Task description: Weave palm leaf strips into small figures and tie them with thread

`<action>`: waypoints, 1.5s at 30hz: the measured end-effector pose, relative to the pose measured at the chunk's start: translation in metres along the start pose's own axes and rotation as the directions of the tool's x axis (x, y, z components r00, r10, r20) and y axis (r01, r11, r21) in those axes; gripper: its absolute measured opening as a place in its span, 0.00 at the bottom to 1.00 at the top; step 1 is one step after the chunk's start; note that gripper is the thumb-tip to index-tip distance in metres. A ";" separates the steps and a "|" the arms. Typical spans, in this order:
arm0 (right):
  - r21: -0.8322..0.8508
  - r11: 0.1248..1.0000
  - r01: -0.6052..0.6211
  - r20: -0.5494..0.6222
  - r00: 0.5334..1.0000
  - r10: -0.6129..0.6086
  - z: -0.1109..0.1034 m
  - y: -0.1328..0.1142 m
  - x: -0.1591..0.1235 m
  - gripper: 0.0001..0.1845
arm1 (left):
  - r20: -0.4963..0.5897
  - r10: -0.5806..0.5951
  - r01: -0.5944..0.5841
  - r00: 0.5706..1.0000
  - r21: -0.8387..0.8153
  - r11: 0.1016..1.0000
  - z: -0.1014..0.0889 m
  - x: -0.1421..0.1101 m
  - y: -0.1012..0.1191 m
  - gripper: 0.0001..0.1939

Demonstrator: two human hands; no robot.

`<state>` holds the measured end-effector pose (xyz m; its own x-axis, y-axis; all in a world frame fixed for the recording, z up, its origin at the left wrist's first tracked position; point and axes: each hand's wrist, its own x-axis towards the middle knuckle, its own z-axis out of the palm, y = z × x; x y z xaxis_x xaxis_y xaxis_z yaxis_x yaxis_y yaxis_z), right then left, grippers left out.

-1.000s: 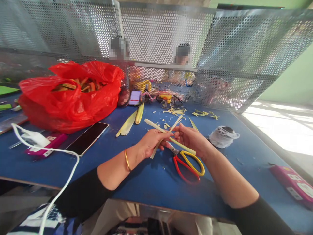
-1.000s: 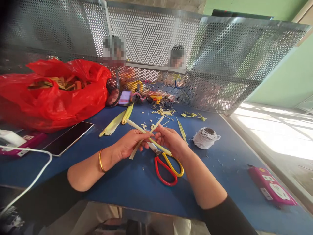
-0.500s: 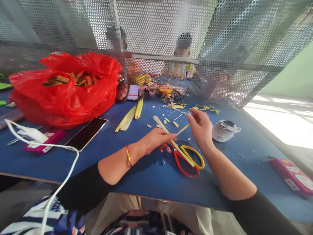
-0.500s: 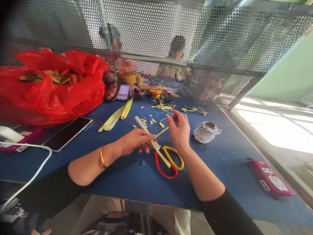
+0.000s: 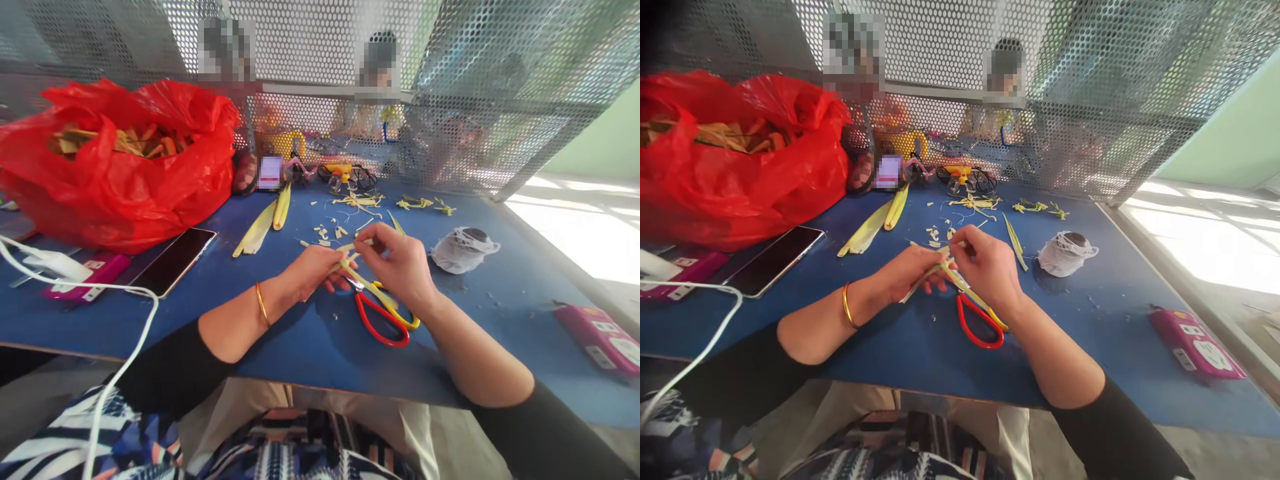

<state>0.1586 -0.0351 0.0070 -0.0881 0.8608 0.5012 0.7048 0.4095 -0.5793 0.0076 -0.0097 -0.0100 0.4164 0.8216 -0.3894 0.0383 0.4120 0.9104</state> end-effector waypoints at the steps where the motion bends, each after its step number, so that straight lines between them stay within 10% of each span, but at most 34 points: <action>1: -0.113 0.989 0.092 0.006 0.996 -0.092 0.000 -0.001 -0.002 0.06 | -0.029 0.004 -0.007 1.000 -0.080 0.997 -0.002 0.002 0.001 0.10; 6: -0.486 0.791 0.371 -0.005 0.904 -0.427 0.008 -0.001 -0.008 0.13 | 0.026 0.054 -0.042 0.998 -0.342 0.939 -0.004 0.005 0.001 0.08; 16: -0.613 0.694 0.377 -0.032 0.866 -0.499 0.016 0.002 -0.010 0.09 | 0.119 0.160 -0.075 0.980 -0.527 0.847 -0.008 0.009 0.000 0.06; 22: -0.505 0.485 0.714 0.238 0.656 -0.716 0.020 0.001 -0.009 0.13 | 0.075 0.156 -0.097 0.985 -0.511 0.854 -0.004 0.007 -0.001 0.05; 25: -0.489 0.455 0.744 0.277 0.627 -0.728 0.024 0.002 -0.011 0.14 | 0.083 0.169 -0.102 0.982 -0.519 0.849 -0.003 0.006 0.000 0.07; 28: -0.430 0.686 0.587 0.104 0.787 -0.608 0.022 0.003 -0.010 0.13 | 0.077 0.205 -0.144 0.976 -0.481 0.865 -0.004 0.005 0.000 0.07; 32: -0.018 1.000 0.022 -0.137 0.990 -0.024 0.015 0.008 -0.002 0.09 | 0.046 0.182 -0.150 0.982 -0.392 0.908 -0.006 0.004 0.001 0.06; 36: 0.248 0.926 -0.285 0.009 0.956 0.292 0.014 0.015 0.004 0.09 | 0.046 0.184 -0.161 0.982 -0.313 0.936 -0.005 0.002 0.001 0.03; 45: -0.008 0.939 -0.343 0.264 0.905 0.333 0.007 0.006 0.005 0.11 | -0.188 0.141 -0.196 0.972 -0.321 0.926 -0.004 0.004 0.002 0.04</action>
<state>0.1574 -0.0268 0.0018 -0.0307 0.9954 0.0913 0.6978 0.0867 -0.7111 0.0054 -0.0037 -0.0103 0.2398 0.9306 -0.2765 -0.3379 0.3470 0.8749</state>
